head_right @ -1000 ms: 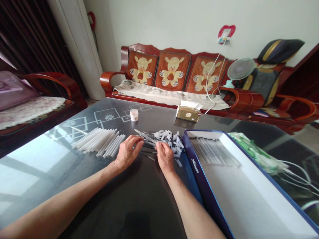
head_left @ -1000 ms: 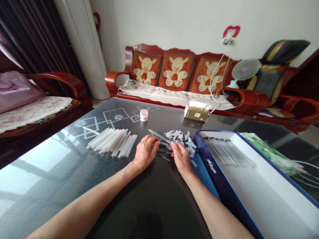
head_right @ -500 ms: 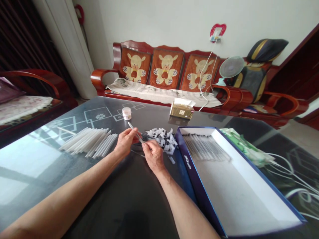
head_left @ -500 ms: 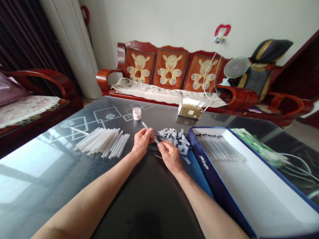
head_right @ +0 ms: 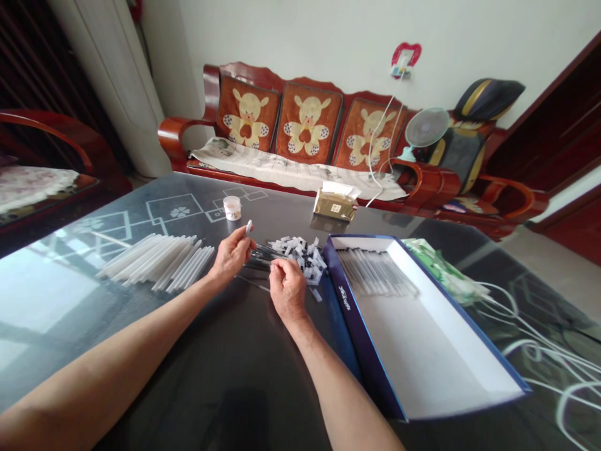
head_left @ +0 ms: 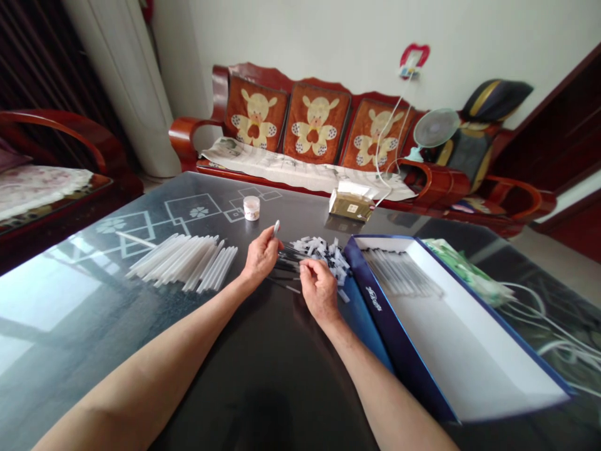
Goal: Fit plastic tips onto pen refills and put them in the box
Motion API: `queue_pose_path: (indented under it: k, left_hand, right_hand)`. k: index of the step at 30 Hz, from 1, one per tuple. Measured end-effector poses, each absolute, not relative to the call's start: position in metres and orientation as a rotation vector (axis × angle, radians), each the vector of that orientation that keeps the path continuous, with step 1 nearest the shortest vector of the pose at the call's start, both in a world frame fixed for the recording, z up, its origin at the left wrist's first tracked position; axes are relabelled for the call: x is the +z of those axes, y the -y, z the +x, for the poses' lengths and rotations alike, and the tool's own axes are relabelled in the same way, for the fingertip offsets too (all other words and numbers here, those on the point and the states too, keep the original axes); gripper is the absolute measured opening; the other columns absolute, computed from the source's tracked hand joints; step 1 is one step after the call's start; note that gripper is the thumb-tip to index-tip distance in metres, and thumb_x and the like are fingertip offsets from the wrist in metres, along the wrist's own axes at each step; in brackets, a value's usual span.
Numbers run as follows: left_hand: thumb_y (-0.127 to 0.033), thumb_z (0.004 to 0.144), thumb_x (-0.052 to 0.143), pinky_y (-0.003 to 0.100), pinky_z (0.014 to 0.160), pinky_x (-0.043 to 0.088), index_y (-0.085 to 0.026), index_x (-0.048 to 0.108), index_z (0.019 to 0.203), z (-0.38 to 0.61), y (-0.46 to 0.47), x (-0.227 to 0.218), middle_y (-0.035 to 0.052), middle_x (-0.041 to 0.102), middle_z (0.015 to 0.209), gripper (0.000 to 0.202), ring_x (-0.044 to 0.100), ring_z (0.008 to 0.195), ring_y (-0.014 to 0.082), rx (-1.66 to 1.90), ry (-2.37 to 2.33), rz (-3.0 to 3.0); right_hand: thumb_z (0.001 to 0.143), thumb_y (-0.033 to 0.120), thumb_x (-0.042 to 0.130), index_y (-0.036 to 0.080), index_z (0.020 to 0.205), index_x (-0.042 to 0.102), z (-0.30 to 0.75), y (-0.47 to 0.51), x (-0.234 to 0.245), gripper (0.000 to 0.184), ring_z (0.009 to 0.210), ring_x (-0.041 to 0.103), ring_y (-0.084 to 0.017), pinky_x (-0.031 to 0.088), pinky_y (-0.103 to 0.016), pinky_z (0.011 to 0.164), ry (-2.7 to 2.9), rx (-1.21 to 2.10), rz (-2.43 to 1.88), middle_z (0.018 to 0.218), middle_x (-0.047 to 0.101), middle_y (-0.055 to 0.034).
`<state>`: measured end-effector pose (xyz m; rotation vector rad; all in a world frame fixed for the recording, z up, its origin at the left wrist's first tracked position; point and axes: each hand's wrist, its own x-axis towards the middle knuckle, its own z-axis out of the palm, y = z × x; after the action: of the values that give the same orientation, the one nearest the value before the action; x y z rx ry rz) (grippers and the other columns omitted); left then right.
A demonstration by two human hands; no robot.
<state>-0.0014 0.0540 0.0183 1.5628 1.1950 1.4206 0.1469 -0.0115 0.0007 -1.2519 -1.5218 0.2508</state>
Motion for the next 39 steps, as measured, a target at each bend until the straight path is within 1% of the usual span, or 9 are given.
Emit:
queue_pose_path:
  k: [2,5,8,13,16,20,24,31,39]
  left_hand:
    - [-0.028,0.09,0.043,0.021,0.06,0.043,-0.017,0.063,0.111,-0.001,-0.048,0.016,0.0022,0.064,0.077,0.031,0.057,0.064,0.0116,1.387,-1.31,1.963]
    - [-0.034,0.094,0.043,0.025,0.068,0.044,-0.019,0.066,0.106,0.002,-0.039,0.012,0.0057,0.064,0.083,0.03,0.058,0.078,0.0164,1.283,-1.369,2.476]
    - [-0.037,0.096,0.042,0.028,0.071,0.044,-0.02,0.067,0.102,0.005,-0.034,0.01,0.0056,0.062,0.078,0.031,0.055,0.074,0.0172,1.194,-1.297,2.746]
    - [-0.036,0.096,0.04,0.03,0.071,0.044,-0.02,0.066,0.101,0.006,-0.036,0.005,0.0054,0.06,0.076,0.031,0.052,0.073,0.0179,1.155,-1.214,2.859]
    - [-0.036,0.096,0.04,0.03,0.07,0.043,-0.019,0.066,0.101,0.006,-0.038,0.003,0.0056,0.061,0.077,0.031,0.052,0.073,0.0179,1.178,-1.206,2.852]
    - [-0.035,0.096,0.041,0.03,0.07,0.044,-0.018,0.066,0.101,0.007,-0.039,0.001,0.0055,0.06,0.076,0.03,0.053,0.073,0.0175,1.261,-1.215,2.826]
    - [-0.035,0.096,0.042,0.029,0.07,0.044,-0.018,0.066,0.101,0.006,-0.04,-0.001,0.0052,0.06,0.075,0.03,0.052,0.072,0.0173,1.329,-1.249,2.79]
    - [-0.034,0.096,0.04,0.031,0.072,0.045,-0.018,0.065,0.105,0.007,-0.038,0.001,0.0061,0.06,0.077,0.031,0.052,0.073,0.0182,1.29,-1.182,2.819]
    - [-0.034,0.095,0.041,0.031,0.071,0.044,-0.017,0.066,0.103,0.008,-0.037,0.0,0.0066,0.059,0.077,0.031,0.052,0.073,0.0182,1.263,-1.221,2.833]
  right_hand:
    - [0.087,0.022,0.048,0.019,0.087,0.065,0.155,0.013,0.009,0.017,0.077,0.06,-0.017,0.05,-0.03,0.073,1.605,0.142,-1.351,0.086,0.063,-0.0063]
    - [0.083,0.019,0.049,0.017,0.088,0.065,0.174,0.022,0.019,0.017,0.08,0.06,-0.021,0.049,-0.033,0.074,1.795,-0.082,-1.596,0.091,0.061,-0.0109]
    - [0.08,0.021,0.055,0.015,0.086,0.064,0.197,0.038,0.017,0.012,0.075,0.059,-0.024,0.048,-0.035,0.066,1.893,-0.307,-1.902,0.089,0.058,-0.0149]
    - [0.08,0.015,0.056,0.017,0.072,0.063,0.222,0.056,0.004,0.01,0.06,0.057,-0.017,0.042,-0.03,0.055,1.963,-0.345,-2.122,0.078,0.057,-0.0116]
    - [0.08,0.016,0.055,0.017,0.075,0.063,0.219,0.049,0.01,0.01,0.062,0.058,-0.018,0.044,-0.031,0.058,1.959,-0.249,-2.025,0.078,0.059,-0.0103]
    - [0.084,0.023,0.052,0.019,0.089,0.064,0.197,0.022,0.023,0.013,0.071,0.062,-0.018,0.05,-0.031,0.068,1.828,0.018,-1.559,0.084,0.064,-0.0072]
    - [0.084,0.029,0.053,0.019,0.095,0.062,0.175,-0.001,0.012,0.018,0.074,0.063,-0.017,0.053,-0.029,0.069,1.607,0.183,-1.374,0.089,0.066,-0.0066]
    - [0.086,0.026,0.05,0.018,0.1,0.065,0.169,-0.004,-0.003,0.021,0.084,0.063,-0.019,0.054,-0.03,0.069,1.549,0.092,-1.305,0.096,0.064,-0.0101]
    - [0.09,0.02,0.043,0.021,0.105,0.069,0.171,-0.001,0.004,0.03,0.096,0.06,-0.02,0.051,-0.035,0.089,1.704,-0.114,-1.247,0.101,0.059,-0.0106]
